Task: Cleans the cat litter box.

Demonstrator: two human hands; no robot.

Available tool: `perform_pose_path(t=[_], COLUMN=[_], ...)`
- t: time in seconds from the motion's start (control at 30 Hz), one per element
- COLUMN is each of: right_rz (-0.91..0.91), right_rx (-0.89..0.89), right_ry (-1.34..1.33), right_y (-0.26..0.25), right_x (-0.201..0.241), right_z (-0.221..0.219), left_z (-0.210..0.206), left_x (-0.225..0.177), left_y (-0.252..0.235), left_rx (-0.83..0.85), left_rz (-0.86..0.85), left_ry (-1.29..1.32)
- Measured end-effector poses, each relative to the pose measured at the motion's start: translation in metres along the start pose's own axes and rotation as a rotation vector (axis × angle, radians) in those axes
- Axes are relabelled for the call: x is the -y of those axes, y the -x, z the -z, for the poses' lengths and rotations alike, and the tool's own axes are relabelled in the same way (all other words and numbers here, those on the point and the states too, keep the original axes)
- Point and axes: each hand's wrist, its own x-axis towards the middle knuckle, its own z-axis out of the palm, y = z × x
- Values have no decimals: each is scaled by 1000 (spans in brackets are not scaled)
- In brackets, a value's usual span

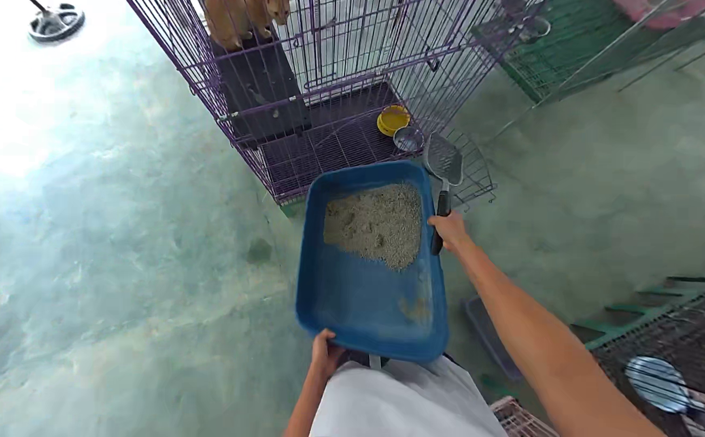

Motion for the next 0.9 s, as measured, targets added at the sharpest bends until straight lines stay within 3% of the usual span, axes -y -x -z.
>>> perform_pose_path(t=[0.17,0.6,0.73,0.9], right_rz=[23,-84,-83,-47], right_rx=[-5,-25,22,128], right_ry=[15,-110,-91,145], right_y=[7,-10,-40,-56], right_x=[-8,-65,-71,-54], right_z=[20,16,19,43], left_z=[-4,5,-18,-84], left_x=[34,7,4,-16], left_y=[14,22,13,-34], left_rx=[42,-85,-97,-107], left_rz=[105,-15,-35,-98], left_ry=[77,23,7,-38])
